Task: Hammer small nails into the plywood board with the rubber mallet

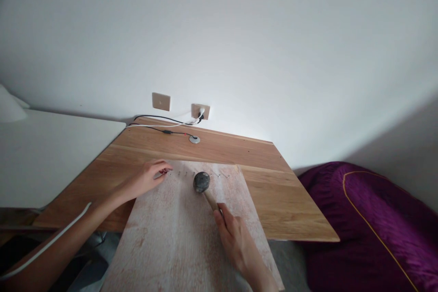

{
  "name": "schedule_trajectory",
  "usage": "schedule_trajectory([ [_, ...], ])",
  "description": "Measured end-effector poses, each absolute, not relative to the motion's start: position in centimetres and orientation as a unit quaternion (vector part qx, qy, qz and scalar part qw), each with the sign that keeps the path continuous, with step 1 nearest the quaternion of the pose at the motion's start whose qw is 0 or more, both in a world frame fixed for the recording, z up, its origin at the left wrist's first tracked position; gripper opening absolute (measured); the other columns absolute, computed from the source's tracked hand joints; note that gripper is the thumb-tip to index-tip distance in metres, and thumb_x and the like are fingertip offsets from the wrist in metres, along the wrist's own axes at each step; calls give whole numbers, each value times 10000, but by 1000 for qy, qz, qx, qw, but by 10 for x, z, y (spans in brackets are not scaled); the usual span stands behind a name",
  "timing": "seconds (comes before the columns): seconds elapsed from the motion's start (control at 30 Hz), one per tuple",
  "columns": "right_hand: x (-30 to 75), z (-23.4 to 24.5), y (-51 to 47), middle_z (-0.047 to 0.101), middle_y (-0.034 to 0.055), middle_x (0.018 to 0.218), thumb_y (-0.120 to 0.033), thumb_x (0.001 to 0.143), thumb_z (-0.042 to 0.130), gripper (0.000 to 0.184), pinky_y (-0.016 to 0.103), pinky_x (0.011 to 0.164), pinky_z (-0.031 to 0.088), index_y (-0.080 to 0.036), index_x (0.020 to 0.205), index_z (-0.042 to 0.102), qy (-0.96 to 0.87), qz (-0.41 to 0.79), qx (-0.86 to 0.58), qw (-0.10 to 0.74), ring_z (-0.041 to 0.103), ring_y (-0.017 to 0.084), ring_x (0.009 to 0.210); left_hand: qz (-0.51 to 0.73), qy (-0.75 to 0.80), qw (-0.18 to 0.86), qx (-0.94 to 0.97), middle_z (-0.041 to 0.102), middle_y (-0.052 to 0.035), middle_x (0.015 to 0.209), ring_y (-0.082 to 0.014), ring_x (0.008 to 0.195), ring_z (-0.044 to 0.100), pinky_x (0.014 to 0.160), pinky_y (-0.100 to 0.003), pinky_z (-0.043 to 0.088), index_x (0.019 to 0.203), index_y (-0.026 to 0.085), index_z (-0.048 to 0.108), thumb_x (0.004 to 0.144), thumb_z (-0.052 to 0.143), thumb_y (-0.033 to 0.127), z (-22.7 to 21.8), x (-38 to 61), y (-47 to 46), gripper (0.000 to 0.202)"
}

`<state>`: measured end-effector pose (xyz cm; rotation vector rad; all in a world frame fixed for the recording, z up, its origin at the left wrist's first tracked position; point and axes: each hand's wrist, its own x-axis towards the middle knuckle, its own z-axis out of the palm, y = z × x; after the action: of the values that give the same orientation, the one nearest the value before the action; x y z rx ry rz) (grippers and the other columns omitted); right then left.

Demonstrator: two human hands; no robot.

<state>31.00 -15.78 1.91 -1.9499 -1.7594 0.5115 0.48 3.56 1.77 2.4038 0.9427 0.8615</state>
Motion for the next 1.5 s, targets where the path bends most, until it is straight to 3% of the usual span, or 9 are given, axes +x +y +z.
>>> schedule_trajectory([
  [0.23, 304, 27, -157, 798, 118, 1031, -682, 1020, 351, 667, 367, 899, 551, -208, 1339, 695, -626, 217, -711, 237, 732, 299, 967, 298, 339, 211, 867, 707, -17, 961, -163, 857, 679, 803, -272, 492, 1009, 204, 715, 852, 559, 8, 17, 10, 42, 295],
  [0.43, 294, 40, -156, 784, 139, 1013, -640, 1033, 294, 717, 379, 883, 525, -139, 1414, 636, -593, 268, -729, 211, 728, 314, 996, 312, 328, 247, 856, 722, -16, 965, -164, 864, 680, 806, -275, 509, 1012, 210, 720, 864, 575, 58, 12, 16, 42, 257],
  [0.57, 292, 43, -156, 775, 157, 1074, -657, 1016, 300, 718, 371, 818, 531, -157, 1384, 660, -590, 273, -730, 213, 733, 314, 944, 336, 340, 253, 841, 694, -13, 901, -152, 784, 655, 752, -270, 505, 948, 193, 720, 868, 599, 103, 4, 17, 46, 170],
  [0.83, 287, 51, -148, 656, 33, 669, -629, 1033, 346, 633, 328, 664, 489, -174, 1297, 698, -618, 271, -703, 225, 648, 239, 679, 366, 341, 292, 815, 695, -26, 989, -144, 793, 679, 763, -269, 537, 1027, 185, 704, 824, 666, 102, -2, 16, 49, 222],
  [1.1, 253, 67, -110, 486, -58, 591, -590, 1060, 378, 515, 235, 477, 335, -191, 1234, 651, -620, 366, -641, 267, 453, 114, 468, 343, 375, 273, 817, 742, 0, 876, -187, 836, 692, 851, -318, 515, 1082, 214, 717, 823, 715, 108, -2, 16, 46, 280],
  [1.27, 239, 71, -95, 468, -66, 596, -597, 1059, 384, 506, 228, 452, 312, -194, 1234, 633, -626, 384, -616, 284, 420, 101, 450, 341, 381, 297, 806, 757, -1, 869, -185, 787, 693, 778, -293, 511, 1010, 210, 709, 827, 698, 102, 0, 17, 46, 212],
  [1.4, 233, 68, -92, 461, -71, 587, -628, 1054, 357, 562, 228, 438, 308, -181, 1295, 597, -619, 376, -614, 312, 399, 104, 439, 350, 378, 273, 813, 753, -14, 945, -206, 876, 688, 856, -330, 509, 1002, 213, 691, 828, 715, 145, -2, 16, 47, 189],
  [1.5, 233, 62, -90, 463, -66, 578, -595, 1063, 350, 527, 229, 450, 317, -187, 1254, 624, -631, 372, -613, 296, 421, 112, 451, 361, 383, 245, 814, 740, -41, 1065, -235, 948, 679, 900, -362, 507, 1119, 223, 682, 795, 782, 218, -3, 16, 47, 339],
])
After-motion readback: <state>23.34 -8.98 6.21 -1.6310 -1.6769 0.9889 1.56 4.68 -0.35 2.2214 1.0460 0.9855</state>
